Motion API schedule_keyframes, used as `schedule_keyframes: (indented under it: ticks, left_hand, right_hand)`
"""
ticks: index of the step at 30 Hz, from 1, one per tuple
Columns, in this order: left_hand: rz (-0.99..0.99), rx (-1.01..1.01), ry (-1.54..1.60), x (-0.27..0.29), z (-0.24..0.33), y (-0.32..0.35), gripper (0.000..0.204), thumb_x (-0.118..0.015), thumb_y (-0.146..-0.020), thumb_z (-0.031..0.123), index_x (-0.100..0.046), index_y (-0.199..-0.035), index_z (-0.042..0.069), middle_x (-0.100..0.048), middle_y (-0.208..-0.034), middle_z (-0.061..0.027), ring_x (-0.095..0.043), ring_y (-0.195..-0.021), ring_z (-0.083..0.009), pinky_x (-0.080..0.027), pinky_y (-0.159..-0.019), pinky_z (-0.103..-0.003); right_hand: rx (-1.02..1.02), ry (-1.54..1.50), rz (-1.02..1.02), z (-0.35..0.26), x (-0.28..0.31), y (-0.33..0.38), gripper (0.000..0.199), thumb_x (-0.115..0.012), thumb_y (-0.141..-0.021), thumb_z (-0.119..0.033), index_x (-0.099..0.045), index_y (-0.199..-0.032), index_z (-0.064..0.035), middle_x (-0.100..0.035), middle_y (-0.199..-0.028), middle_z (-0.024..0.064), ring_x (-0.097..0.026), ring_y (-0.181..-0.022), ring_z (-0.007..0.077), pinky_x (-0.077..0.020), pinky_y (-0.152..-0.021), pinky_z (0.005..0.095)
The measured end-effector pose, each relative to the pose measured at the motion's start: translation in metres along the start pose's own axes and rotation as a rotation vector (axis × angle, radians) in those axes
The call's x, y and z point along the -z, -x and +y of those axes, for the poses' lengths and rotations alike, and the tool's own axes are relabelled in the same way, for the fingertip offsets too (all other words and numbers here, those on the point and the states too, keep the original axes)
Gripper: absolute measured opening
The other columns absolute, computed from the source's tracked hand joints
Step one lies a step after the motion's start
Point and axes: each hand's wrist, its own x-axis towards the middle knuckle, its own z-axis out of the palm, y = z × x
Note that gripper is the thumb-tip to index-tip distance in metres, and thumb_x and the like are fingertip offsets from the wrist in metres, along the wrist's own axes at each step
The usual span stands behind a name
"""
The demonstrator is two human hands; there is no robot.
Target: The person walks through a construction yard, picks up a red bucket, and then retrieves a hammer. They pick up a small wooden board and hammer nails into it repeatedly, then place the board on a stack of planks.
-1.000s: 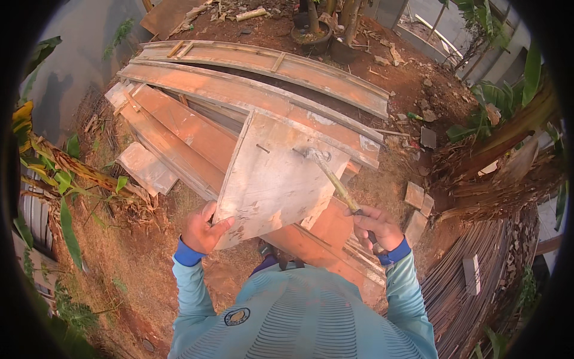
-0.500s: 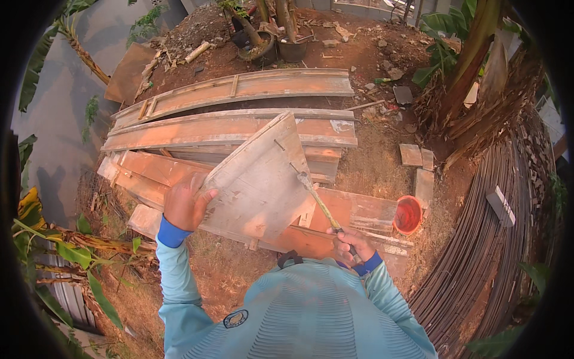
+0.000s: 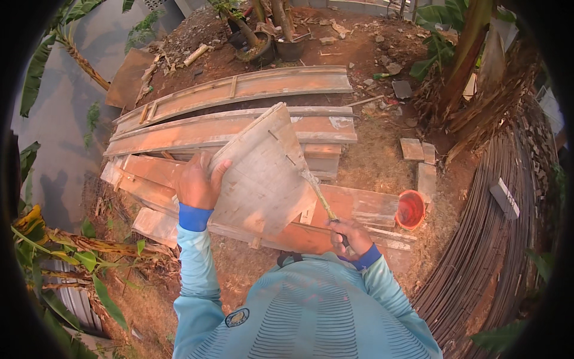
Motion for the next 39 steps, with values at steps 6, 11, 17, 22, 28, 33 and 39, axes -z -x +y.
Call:
schedule_keyframes:
  ticks: [6,11,17,22,28,33,39]
  left_hand:
    - [0.047,-0.017,0.043,-0.002,0.004,0.006,0.035,-0.067,-0.082,0.039,-0.062,-0.086,0.004,-0.060,-0.079,-0.0150,-0.058,-0.071,-0.0367,-0.045,-0.059,-0.041]
    - [0.036,-0.003,0.017,0.001,-0.006,0.008,0.035,-0.068,-0.081,0.037,-0.062,-0.090,0.004,-0.060,-0.079,-0.0140,-0.059,-0.073,-0.0353,-0.045,-0.060,-0.042]
    - [0.092,-0.115,0.021,-0.004,-0.005,-0.001,0.040,-0.068,-0.080,0.041,-0.063,-0.094,0.004,-0.062,-0.080,-0.0142,-0.061,-0.074,-0.0329,-0.046,-0.060,-0.041]
    - [0.018,0.005,-0.018,-0.006,0.009,-0.006,0.043,-0.067,-0.079,0.045,-0.065,-0.090,0.004,-0.064,-0.076,-0.0129,-0.062,-0.069,-0.0319,-0.047,-0.057,-0.039]
    - [0.071,-0.018,-0.098,-0.016,0.021,-0.010,0.043,-0.064,-0.081,0.049,-0.065,-0.085,0.006,-0.062,-0.070,-0.0121,-0.060,-0.063,-0.0308,-0.046,-0.053,-0.039]
    - [0.128,-0.049,-0.148,-0.032,0.037,-0.014,0.044,-0.063,-0.081,0.050,-0.065,-0.084,0.007,-0.061,-0.068,-0.0120,-0.060,-0.062,-0.0292,-0.046,-0.052,-0.038]
    - [0.055,-0.020,-0.060,-0.019,0.034,-0.019,0.042,-0.067,-0.078,0.048,-0.065,-0.082,0.006,-0.060,-0.067,-0.0127,-0.061,-0.067,-0.0292,-0.045,-0.053,-0.038]
  right_hand:
    - [0.004,-0.135,-0.081,-0.005,-0.019,0.003,0.024,-0.048,-0.094,-0.015,-0.052,-0.111,0.0014,-0.043,-0.059,-0.0008,-0.040,-0.042,0.0088,-0.0311,-0.038,0.0238]
    - [0.004,-0.138,-0.180,-0.003,-0.016,0.008,0.027,-0.044,-0.096,-0.016,-0.051,-0.117,0.0011,-0.042,-0.060,-0.0010,-0.040,-0.041,0.0089,-0.0315,-0.039,0.0226]
    - [0.030,-0.153,-0.296,0.022,0.014,-0.002,0.029,-0.040,-0.098,-0.015,-0.047,-0.122,0.0011,-0.042,-0.060,-0.0009,-0.041,-0.042,0.0080,-0.0342,-0.040,0.0232]
    - [0.099,0.341,-0.165,0.021,0.017,-0.011,0.029,-0.042,-0.098,-0.020,-0.050,-0.119,-0.0006,-0.045,-0.063,0.0001,-0.047,-0.048,0.0100,-0.0378,-0.045,0.0237]
    - [0.470,1.408,0.441,0.038,-0.011,-0.011,0.027,-0.048,-0.095,-0.025,-0.051,-0.101,0.0007,-0.059,-0.075,0.0223,-0.060,-0.068,0.0379,-0.0453,-0.058,0.0447]
    - [0.429,1.305,0.466,0.034,-0.006,-0.029,0.028,-0.050,-0.094,-0.027,-0.050,-0.094,0.0012,-0.058,-0.072,0.0262,-0.057,-0.067,0.0453,-0.0435,-0.059,0.0487]
    - [0.294,1.125,0.286,0.009,0.010,-0.001,0.030,-0.051,-0.094,-0.028,-0.052,-0.088,0.0014,-0.056,-0.069,0.0257,-0.055,-0.065,0.0440,-0.0428,-0.056,0.0450]
